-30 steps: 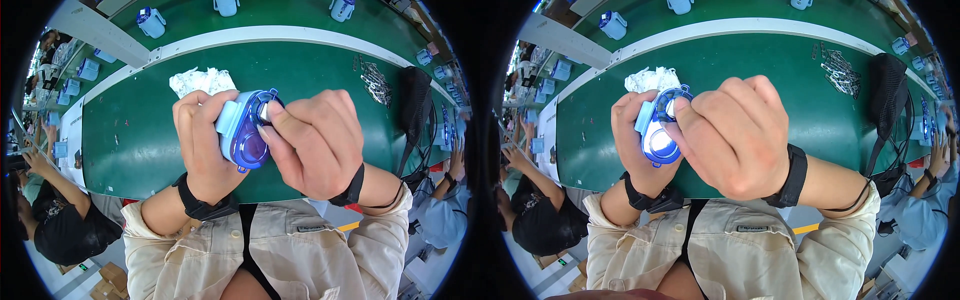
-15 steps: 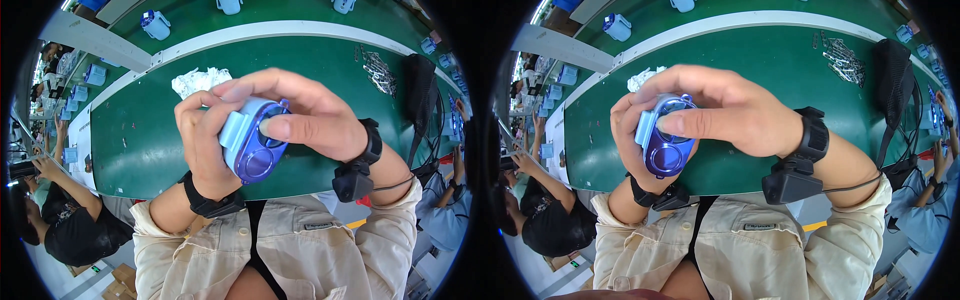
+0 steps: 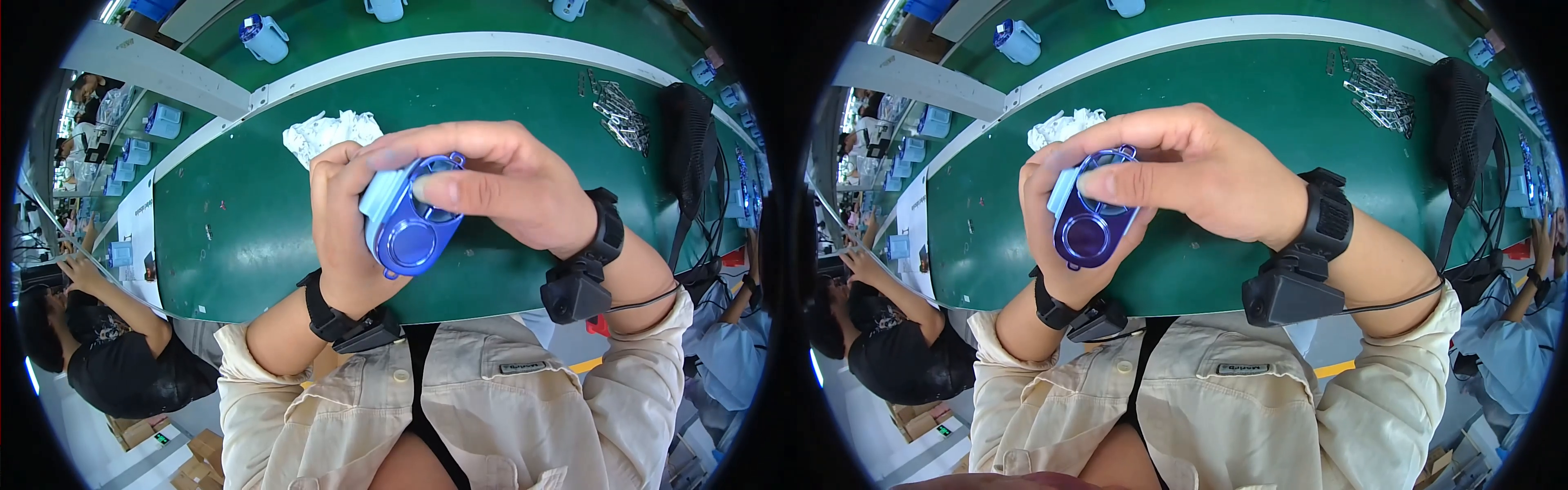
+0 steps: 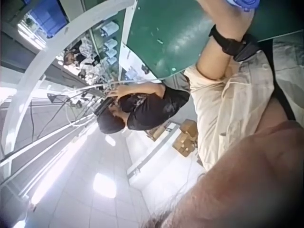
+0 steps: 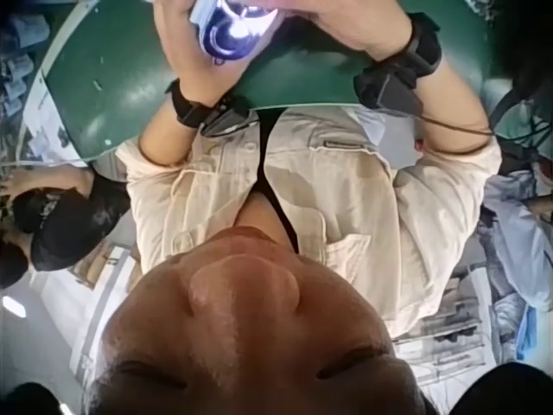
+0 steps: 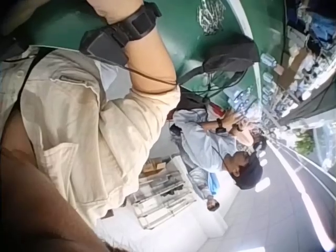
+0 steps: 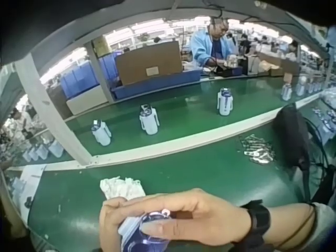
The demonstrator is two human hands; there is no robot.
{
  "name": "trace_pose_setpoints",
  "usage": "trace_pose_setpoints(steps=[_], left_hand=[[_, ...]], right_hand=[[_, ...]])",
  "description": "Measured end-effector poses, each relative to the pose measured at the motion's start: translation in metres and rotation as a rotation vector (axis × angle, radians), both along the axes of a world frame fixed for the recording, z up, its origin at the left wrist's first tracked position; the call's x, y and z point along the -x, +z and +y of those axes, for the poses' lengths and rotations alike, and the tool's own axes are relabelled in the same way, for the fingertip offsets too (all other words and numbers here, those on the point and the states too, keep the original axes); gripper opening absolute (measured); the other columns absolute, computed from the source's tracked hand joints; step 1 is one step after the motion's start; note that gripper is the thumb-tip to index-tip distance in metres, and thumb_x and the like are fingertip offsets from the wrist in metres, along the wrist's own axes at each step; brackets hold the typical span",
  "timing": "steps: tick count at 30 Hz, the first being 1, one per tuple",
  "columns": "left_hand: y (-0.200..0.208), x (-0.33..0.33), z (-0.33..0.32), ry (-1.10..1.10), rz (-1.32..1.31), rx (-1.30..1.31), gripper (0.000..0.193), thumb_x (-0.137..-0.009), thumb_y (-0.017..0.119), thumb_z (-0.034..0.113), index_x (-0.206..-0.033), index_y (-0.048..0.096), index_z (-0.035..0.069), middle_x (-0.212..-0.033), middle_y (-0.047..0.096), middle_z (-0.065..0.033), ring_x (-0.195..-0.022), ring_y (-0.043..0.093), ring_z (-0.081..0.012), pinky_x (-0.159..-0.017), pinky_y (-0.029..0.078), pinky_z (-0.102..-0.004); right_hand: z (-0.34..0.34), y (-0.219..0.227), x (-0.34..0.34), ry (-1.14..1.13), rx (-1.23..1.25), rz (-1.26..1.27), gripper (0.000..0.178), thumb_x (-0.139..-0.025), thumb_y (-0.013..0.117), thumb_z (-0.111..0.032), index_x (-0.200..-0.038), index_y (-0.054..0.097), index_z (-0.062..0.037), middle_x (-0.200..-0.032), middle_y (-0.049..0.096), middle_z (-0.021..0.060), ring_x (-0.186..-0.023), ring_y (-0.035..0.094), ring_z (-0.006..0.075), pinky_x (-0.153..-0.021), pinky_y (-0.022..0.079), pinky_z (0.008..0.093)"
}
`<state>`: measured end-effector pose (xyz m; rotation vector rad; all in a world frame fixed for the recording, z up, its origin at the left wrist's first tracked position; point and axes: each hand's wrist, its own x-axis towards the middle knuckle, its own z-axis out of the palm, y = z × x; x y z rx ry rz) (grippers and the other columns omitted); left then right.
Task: The person picks up a blue device, peels off a small white sticker by hand, and presses a component into the device. After repeating these actions on several devices, they place each one back onto the assembly line.
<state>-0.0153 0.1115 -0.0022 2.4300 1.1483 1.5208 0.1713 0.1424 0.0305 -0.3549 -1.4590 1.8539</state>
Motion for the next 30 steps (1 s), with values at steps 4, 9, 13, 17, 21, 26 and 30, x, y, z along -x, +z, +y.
trace_pose_setpoints(steps=[4,9,13,17,21,26,30], left_hand=[[-0.001,0.0,0.001,0.003,-0.047,0.026,0.073,-0.059,0.088,0.012,-0.12,0.047,0.003,-0.104,0.052,-0.0156,-0.091,0.054,-0.0317,-0.074,0.047,-0.0381],[0.0,-0.001,-0.001,-0.028,-0.024,0.072,0.076,-0.059,0.088,0.011,-0.121,0.045,0.003,-0.105,0.051,-0.0171,-0.095,0.054,-0.0324,-0.077,0.047,-0.0389],[-0.002,-0.001,0.001,-0.019,0.018,0.109,0.077,-0.06,0.088,0.012,-0.122,0.044,0.003,-0.106,0.05,-0.0167,-0.097,0.053,-0.0315,-0.077,0.047,-0.0392],[-0.001,-0.003,0.006,-0.006,0.012,0.164,0.082,-0.061,0.089,0.014,-0.127,0.042,0.002,-0.112,0.047,-0.0158,-0.102,0.052,-0.0301,-0.079,0.048,-0.0397],[-0.001,-0.005,0.007,-0.013,-0.121,0.336,0.092,-0.061,0.089,0.016,-0.135,0.036,0.002,-0.121,0.04,-0.0153,-0.112,0.048,-0.0292,-0.088,0.049,-0.0409],[-0.003,0.004,0.006,-0.074,-0.316,0.496,0.1,-0.064,0.089,0.015,-0.142,0.027,0.003,-0.132,0.03,-0.0141,-0.125,0.041,-0.0261,-0.101,0.046,-0.0424],[0.0,0.003,0.003,-0.08,-0.292,0.467,0.1,-0.065,0.088,0.014,-0.143,0.026,0.002,-0.135,0.029,-0.0134,-0.128,0.039,-0.0245,-0.103,0.045,-0.0427]], right_hand=[[-0.002,0.004,0.003,0.059,0.388,0.109,0.035,-0.092,0.061,-0.011,-0.125,0.059,0.0021,-0.13,0.057,0.014,-0.115,0.057,0.0196,-0.098,0.046,0.033],[-0.003,-0.007,0.002,-0.049,0.106,0.06,0.037,-0.093,0.061,-0.01,-0.128,0.057,0.0021,-0.126,0.059,0.0132,-0.111,0.059,0.0188,-0.096,0.048,0.0316],[0.001,-0.012,-0.001,-0.006,0.213,0.038,0.039,-0.094,0.061,-0.011,-0.13,0.055,0.0017,-0.123,0.061,0.0129,-0.109,0.061,0.0189,-0.095,0.049,0.0318],[0.009,-0.011,0.0,-0.018,0.305,0.033,0.039,-0.096,0.058,-0.018,-0.13,0.055,0.0013,-0.117,0.064,0.0126,-0.107,0.062,0.0188,-0.094,0.05,0.0322],[0.023,-0.004,0.0,-0.04,0.402,-0.053,0.04,-0.098,0.054,-0.026,-0.127,0.057,0.0012,-0.113,0.065,0.0122,-0.105,0.063,0.0185,-0.091,0.053,0.0331],[0.082,0.007,-0.015,-0.215,0.166,-0.183,0.041,-0.1,0.05,-0.033,-0.121,0.06,-0.0001,-0.109,0.066,0.0099,-0.099,0.065,0.0174,-0.085,0.055,0.0359],[0.161,0.026,-0.055,-0.589,-0.012,-0.513,0.041,-0.1,0.048,-0.037,-0.123,0.06,-0.0054,-0.107,0.065,0.0065,-0.097,0.064,0.0195,-0.084,0.056,0.0391]])
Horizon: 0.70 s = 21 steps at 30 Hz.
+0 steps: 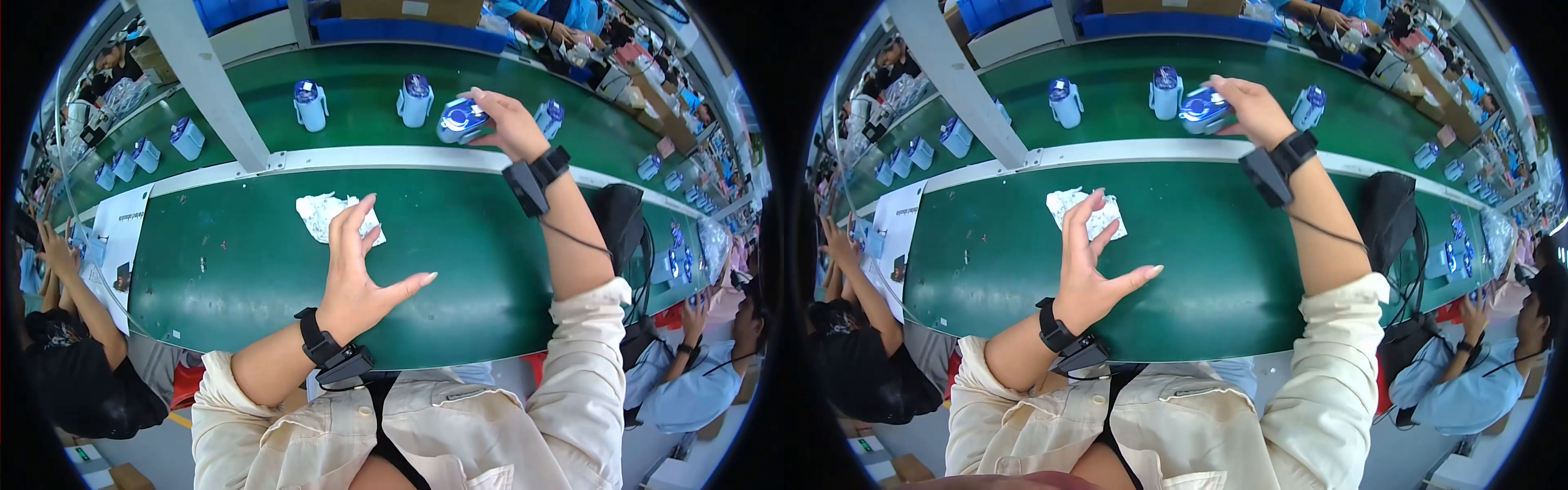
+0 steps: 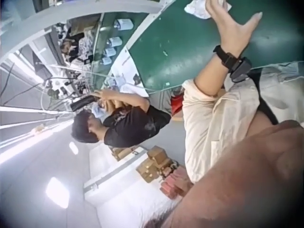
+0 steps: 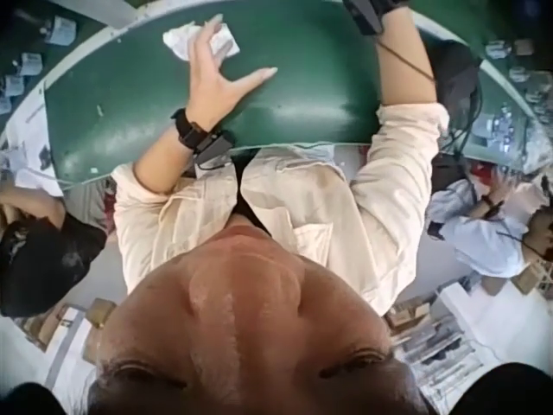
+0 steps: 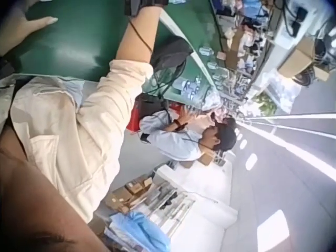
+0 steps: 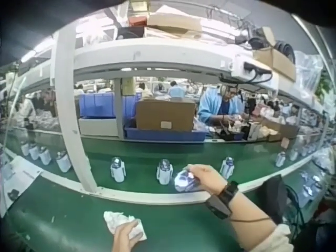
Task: The person picks up a blue device, peels off a small white sticker by hand, and presses a component into the device. After repeating these actions on several devices, they place each one back onto the assembly line.
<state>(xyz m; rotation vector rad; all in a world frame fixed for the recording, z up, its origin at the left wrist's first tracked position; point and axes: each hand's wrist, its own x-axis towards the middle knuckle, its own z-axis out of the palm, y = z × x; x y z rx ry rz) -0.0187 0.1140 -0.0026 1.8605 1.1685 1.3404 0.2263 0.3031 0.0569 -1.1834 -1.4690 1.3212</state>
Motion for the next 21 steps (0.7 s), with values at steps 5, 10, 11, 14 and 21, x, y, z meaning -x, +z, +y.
trace_pose_setpoints(steps=[5,10,11,14,21], left_hand=[[-0.002,0.003,0.003,0.02,-0.012,-0.02,0.099,-0.066,0.088,0.015,-0.143,0.027,0.002,-0.136,0.028,-0.0138,-0.127,0.04,-0.0252,-0.103,0.045,-0.0423],[-0.001,0.001,0.004,0.04,-0.001,-0.029,0.097,-0.067,0.087,0.015,-0.143,0.028,0.002,-0.136,0.029,-0.0142,-0.127,0.041,-0.0259,-0.104,0.044,-0.0424],[-0.002,0.004,0.003,0.05,0.005,-0.033,0.097,-0.067,0.087,0.015,-0.143,0.028,0.002,-0.136,0.028,-0.0143,-0.128,0.041,-0.0261,-0.105,0.044,-0.0425],[-0.002,0.005,0.0,0.05,0.014,-0.04,0.096,-0.068,0.086,0.015,-0.142,0.028,0.002,-0.137,0.028,-0.0146,-0.128,0.04,-0.0265,-0.105,0.043,-0.0428],[-0.005,0.005,0.01,0.038,-0.029,-0.02,0.095,-0.068,0.086,0.014,-0.143,0.028,0.002,-0.141,0.031,-0.016,-0.132,0.038,-0.0274,-0.108,0.039,-0.0405]], right_hand=[[0.075,-0.023,-0.031,-0.192,-0.059,-0.404,0.039,-0.098,0.049,-0.04,-0.123,0.062,-0.0117,-0.108,0.067,0.0121,-0.098,0.065,0.0281,-0.083,0.055,0.0407],[0.11,-0.021,-0.035,-0.171,-0.456,-1.036,0.04,-0.095,0.053,-0.041,-0.122,0.064,-0.014,-0.11,0.067,0.0205,-0.099,0.065,0.0335,-0.086,0.053,0.0393],[0.097,-0.013,-0.002,-0.24,-0.546,-0.998,0.046,-0.091,0.054,-0.045,-0.119,0.065,-0.0109,-0.105,0.068,0.0205,-0.099,0.065,0.0351,-0.087,0.052,0.0403],[0.06,0.005,0.068,-0.328,-0.575,-1.111,0.056,-0.081,0.065,-0.046,-0.116,0.064,-0.0017,-0.104,0.068,0.0215,-0.099,0.064,0.0375,-0.09,0.05,0.041],[0.067,-0.01,0.04,0.006,-0.471,-0.84,0.067,-0.072,0.079,-0.028,-0.128,0.055,0.0018,-0.114,0.066,0.0184,-0.104,0.064,0.0286,-0.094,0.048,0.036]])
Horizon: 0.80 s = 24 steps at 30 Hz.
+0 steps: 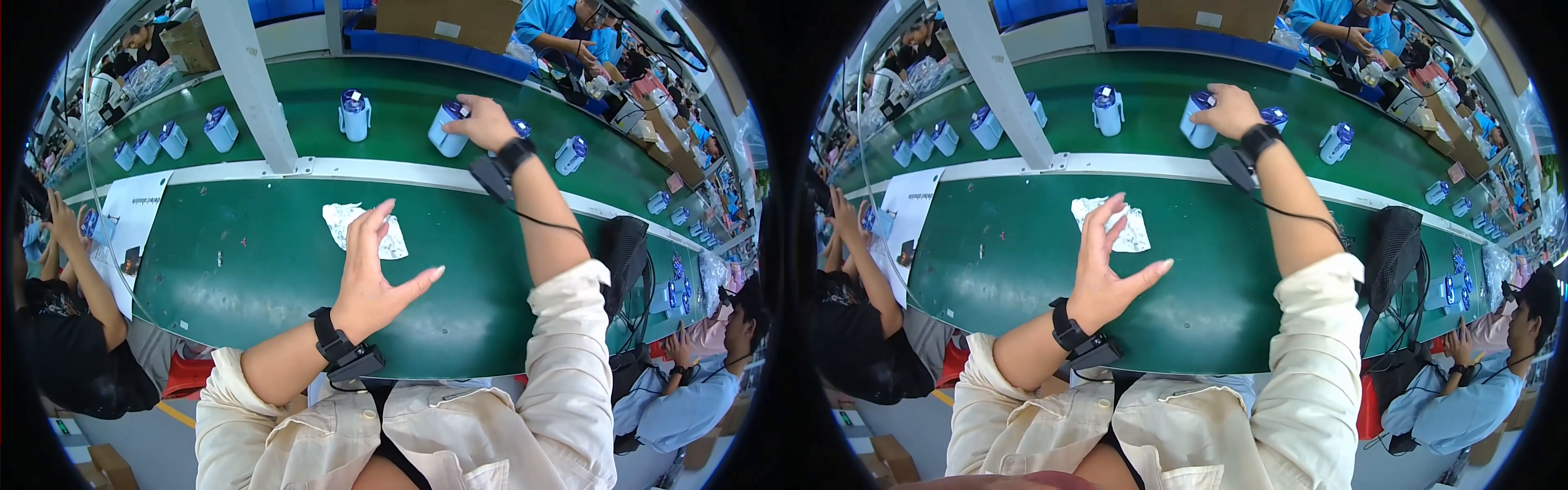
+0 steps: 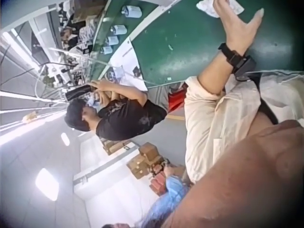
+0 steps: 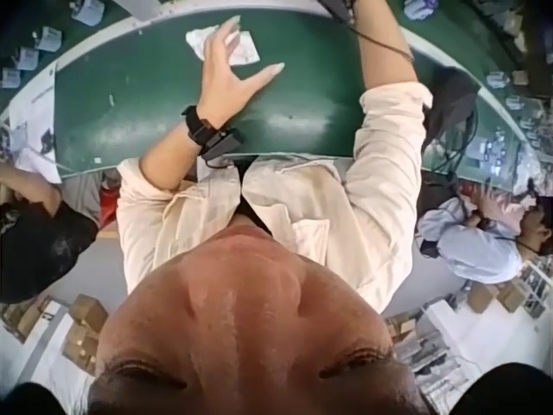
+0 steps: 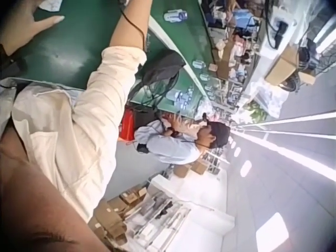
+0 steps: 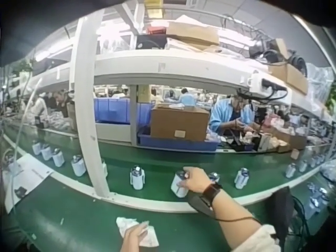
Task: The person picks up a blue device, peels off a small white sticker by hand, and presses a component into the device. After repeating these actions on several devices, they place each one back onto the assembly line.
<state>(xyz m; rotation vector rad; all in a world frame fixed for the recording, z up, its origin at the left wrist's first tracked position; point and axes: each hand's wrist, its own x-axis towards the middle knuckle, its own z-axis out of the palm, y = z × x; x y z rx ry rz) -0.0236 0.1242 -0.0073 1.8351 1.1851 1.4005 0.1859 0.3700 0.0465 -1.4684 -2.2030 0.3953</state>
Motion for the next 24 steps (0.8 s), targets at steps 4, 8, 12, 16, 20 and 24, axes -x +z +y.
trace_pose_setpoints(steps=[4,8,12,16,20,24], left_hand=[[-0.001,0.01,0.0,0.023,-0.137,0.002,0.097,-0.069,0.086,0.02,-0.145,0.028,0.002,-0.138,0.039,-0.0202,-0.128,0.042,-0.0262,-0.106,0.039,-0.0379],[0.023,0.017,0.002,-0.649,-0.315,0.362,0.095,-0.067,0.086,0.018,-0.144,0.032,0.0,-0.138,0.045,-0.0189,-0.127,0.045,-0.0223,-0.104,0.04,-0.0352],[0.024,0.008,-0.005,-0.209,-0.149,0.096,0.087,-0.064,0.086,0.015,-0.138,0.042,0.0,-0.128,0.053,-0.0168,-0.117,0.054,-0.0245,-0.097,0.045,-0.0353],[0.018,0.008,-0.003,0.082,0.126,-0.176,0.084,-0.061,0.09,0.017,-0.131,0.048,0.002,-0.124,0.055,-0.0137,-0.109,0.06,-0.0239,-0.093,0.048,-0.0334],[0.016,0.005,-0.007,0.195,0.193,-0.331,0.082,-0.06,0.091,0.019,-0.128,0.05,0.002,-0.12,0.057,-0.0145,-0.104,0.061,-0.0244,-0.089,0.05,-0.0336],[0.018,0.006,-0.009,0.067,0.149,-0.297,0.082,-0.059,0.092,0.02,-0.127,0.05,0.003,-0.118,0.058,-0.0141,-0.104,0.061,-0.025,-0.089,0.05,-0.0349]], right_hand=[[-0.092,0.046,0.019,0.666,0.472,0.338,0.077,-0.072,0.076,0.002,-0.141,0.042,-0.0009,-0.126,0.06,0.0114,-0.116,0.055,0.0177,-0.099,0.044,0.033],[-0.167,0.056,0.024,1.026,0.634,0.341,0.075,-0.073,0.075,0.003,-0.14,0.043,-0.0019,-0.134,0.054,0.0124,-0.123,0.05,0.017,-0.103,0.039,0.0323],[-0.196,0.053,0.013,0.868,0.112,0.293,0.061,-0.075,0.073,0.004,-0.132,0.051,-0.0002,-0.128,0.056,0.0128,-0.117,0.053,0.0192,-0.102,0.04,0.0329],[-0.22,0.03,0.001,0.522,0.355,0.846,0.043,-0.077,0.072,0.003,-0.118,0.059,0.0019,-0.115,0.058,0.0127,-0.109,0.054,0.0211,-0.096,0.042,0.0334],[-0.23,0.024,0.009,0.472,0.079,0.73,0.034,-0.075,0.075,-0.002,-0.108,0.066,-0.0035,-0.101,0.062,0.0102,-0.091,0.059,0.0181,-0.081,0.047,0.0291],[-0.23,0.029,0.013,0.446,-0.121,0.688,0.025,-0.076,0.075,-0.002,-0.101,0.069,-0.0046,-0.095,0.064,0.0085,-0.084,0.061,0.019,-0.072,0.047,0.0284]])
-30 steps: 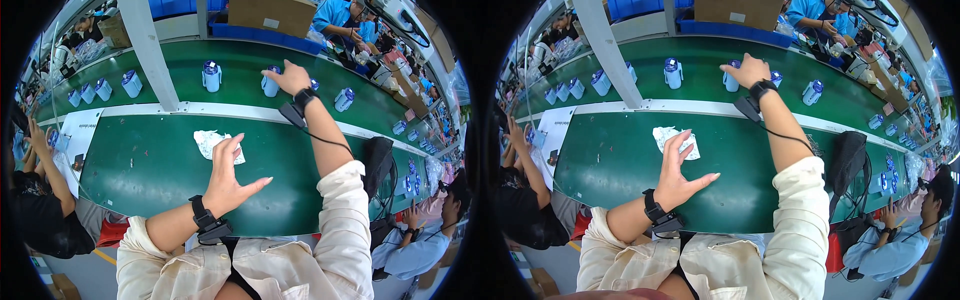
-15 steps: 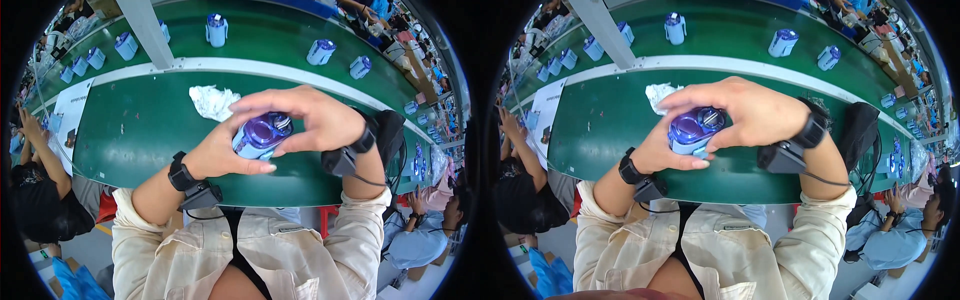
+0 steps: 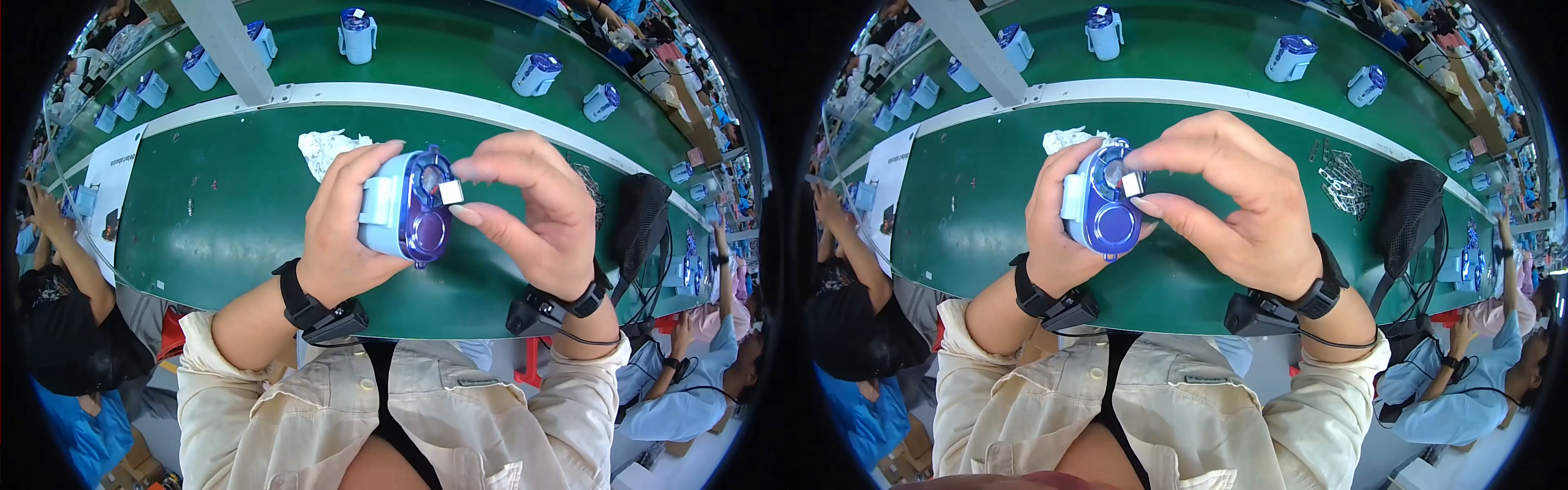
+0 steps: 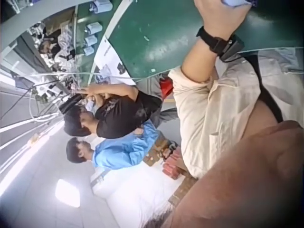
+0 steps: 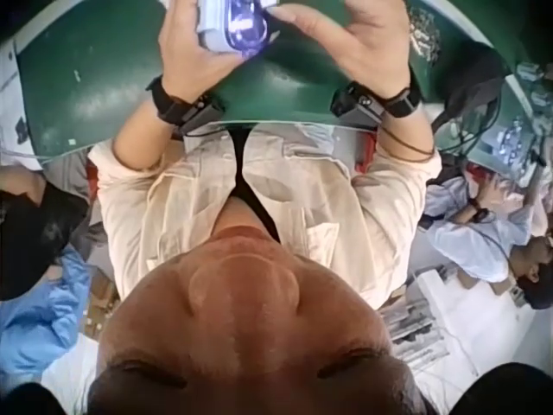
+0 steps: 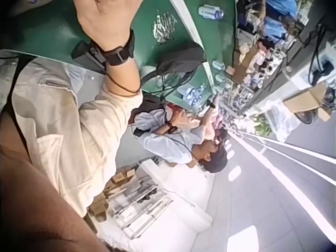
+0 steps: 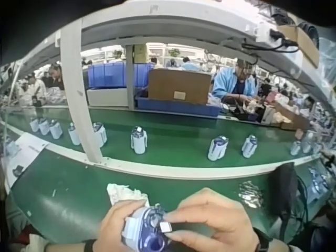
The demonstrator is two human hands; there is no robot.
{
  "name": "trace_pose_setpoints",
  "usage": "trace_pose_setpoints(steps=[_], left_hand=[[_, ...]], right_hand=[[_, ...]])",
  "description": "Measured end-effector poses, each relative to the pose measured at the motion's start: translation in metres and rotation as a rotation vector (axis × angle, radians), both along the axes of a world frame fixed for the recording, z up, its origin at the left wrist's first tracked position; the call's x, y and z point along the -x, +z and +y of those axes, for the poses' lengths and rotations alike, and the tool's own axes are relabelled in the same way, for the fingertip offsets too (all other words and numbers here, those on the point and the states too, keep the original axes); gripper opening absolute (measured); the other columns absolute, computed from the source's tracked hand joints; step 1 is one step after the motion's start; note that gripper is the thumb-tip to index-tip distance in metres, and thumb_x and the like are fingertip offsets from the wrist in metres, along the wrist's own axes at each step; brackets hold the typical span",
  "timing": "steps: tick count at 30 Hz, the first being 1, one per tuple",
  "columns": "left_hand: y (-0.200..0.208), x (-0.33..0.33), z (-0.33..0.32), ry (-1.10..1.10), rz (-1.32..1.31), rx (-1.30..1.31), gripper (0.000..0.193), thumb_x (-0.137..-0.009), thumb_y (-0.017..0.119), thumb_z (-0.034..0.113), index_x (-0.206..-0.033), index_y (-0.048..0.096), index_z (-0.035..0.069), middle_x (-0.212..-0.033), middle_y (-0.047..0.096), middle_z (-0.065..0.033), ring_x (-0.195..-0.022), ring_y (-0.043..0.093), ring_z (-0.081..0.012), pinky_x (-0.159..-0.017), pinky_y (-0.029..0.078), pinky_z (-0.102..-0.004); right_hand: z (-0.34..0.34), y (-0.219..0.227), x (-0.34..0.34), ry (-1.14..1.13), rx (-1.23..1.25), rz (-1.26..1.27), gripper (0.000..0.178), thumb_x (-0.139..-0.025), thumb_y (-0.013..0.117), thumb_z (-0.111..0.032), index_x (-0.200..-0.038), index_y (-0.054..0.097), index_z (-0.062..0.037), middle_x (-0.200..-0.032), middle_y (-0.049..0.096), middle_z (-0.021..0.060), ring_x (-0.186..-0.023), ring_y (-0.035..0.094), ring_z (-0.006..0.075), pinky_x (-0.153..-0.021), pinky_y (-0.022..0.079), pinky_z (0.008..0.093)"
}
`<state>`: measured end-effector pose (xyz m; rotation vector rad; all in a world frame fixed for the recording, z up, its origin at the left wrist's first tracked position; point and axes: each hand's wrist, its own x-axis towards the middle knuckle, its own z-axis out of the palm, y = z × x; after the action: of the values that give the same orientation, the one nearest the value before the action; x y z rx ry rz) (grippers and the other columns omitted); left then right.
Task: The person picks up a blue device, peels off a small white sticker by hand, and presses a component into the device. After repeating these actions on several devices, they place each one back onto the assembly line.
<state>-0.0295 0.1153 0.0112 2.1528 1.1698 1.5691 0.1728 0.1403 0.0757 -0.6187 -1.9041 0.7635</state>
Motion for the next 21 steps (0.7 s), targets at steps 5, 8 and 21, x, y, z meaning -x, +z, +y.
trace_pose_setpoints(steps=[5,8,21], left_hand=[[-0.001,-0.004,0.0,-0.042,0.038,0.023,0.081,-0.059,0.092,0.02,-0.127,0.051,0.003,-0.117,0.058,-0.0145,-0.104,0.061,-0.0261,-0.088,0.05,-0.0357],[-0.001,-0.006,0.001,-0.02,0.091,-0.045,0.081,-0.058,0.092,0.019,-0.127,0.051,0.003,-0.116,0.058,-0.015,-0.103,0.062,-0.027,-0.088,0.05,-0.0358],[-0.007,-0.007,-0.007,-0.035,0.056,0.067,0.08,-0.06,0.091,0.019,-0.127,0.051,0.002,-0.118,0.059,-0.0144,-0.103,0.062,-0.024,-0.088,0.05,-0.0335]], right_hand=[[0.008,0.004,-0.008,0.032,-0.18,-0.205,0.019,-0.075,0.076,-0.002,-0.093,0.07,-0.0005,-0.087,0.064,0.0087,-0.078,0.059,0.02,-0.069,0.047,0.0297],[0.006,0.002,-0.005,-0.016,-0.109,-0.16,0.015,-0.074,0.076,-0.002,-0.088,0.071,-0.0011,-0.08,0.066,0.0077,-0.071,0.059,0.0202,-0.062,0.046,0.0292],[-0.004,-0.005,0.002,-0.16,-0.374,-0.214,0.013,-0.075,0.075,0.0,-0.087,0.071,0.0002,-0.077,0.065,0.0088,-0.067,0.059,0.0216,-0.059,0.046,0.0294]])
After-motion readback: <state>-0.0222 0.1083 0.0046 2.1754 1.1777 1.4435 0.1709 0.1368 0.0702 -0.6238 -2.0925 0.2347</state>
